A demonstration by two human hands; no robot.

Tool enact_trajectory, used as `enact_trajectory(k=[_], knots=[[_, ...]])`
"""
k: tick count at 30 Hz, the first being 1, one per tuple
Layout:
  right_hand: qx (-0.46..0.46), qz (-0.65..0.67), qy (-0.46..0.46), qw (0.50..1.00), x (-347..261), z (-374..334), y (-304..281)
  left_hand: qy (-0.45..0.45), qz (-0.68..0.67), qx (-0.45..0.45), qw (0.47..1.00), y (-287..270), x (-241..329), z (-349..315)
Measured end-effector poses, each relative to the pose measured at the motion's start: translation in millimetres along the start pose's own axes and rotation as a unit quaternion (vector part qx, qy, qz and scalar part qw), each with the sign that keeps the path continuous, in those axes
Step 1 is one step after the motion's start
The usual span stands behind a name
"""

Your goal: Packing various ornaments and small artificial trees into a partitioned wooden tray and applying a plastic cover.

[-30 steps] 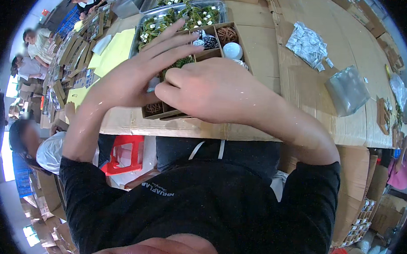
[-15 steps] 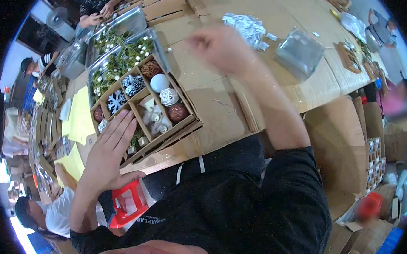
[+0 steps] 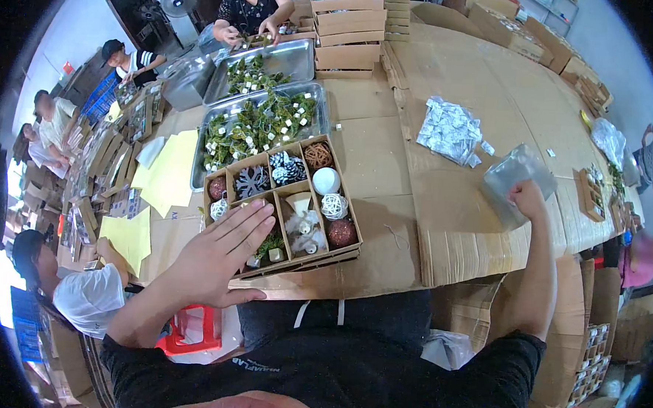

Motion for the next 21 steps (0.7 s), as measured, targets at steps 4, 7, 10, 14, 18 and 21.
enact_trajectory(k=[4, 7, 10, 14, 18, 21], knots=[[-0.002, 0.058, -0.030, 0.998, 3, 9, 6, 0.003, -0.005, -0.001, 1.000, -3, 0, 3], [-0.010, 0.098, -0.027, 0.995, 5, 12, 13, 0.001, -0.002, -0.004, 1.000, -4, 0, 5], [0.011, 0.118, -0.043, 0.992, 2, 10, 12, 0.000, -0.004, -0.010, 1.000, -2, 1, 4], [-0.061, 0.047, -0.019, 0.997, -14, 2, 22, 0.020, -0.024, 0.007, 0.999, -7, 1, 2], [-0.026, -0.050, -0.026, 0.998, -28, 0, 21, 0.131, -0.032, 0.258, 0.957, -54, 11, -41], [-0.011, -0.023, -0.046, 0.999, -35, 0, 26, 0.257, -0.074, 0.562, 0.783, -69, 47, -120]])
Point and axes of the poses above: each hand's wrist, its own z-axis towards the middle knuckle, its own y-axis out of the palm, x = y × z, the point moved 8 cm from there along z, towards the middle knuckle, and after that the axes turned 15 degrees about -x, right-handed, at the moved point
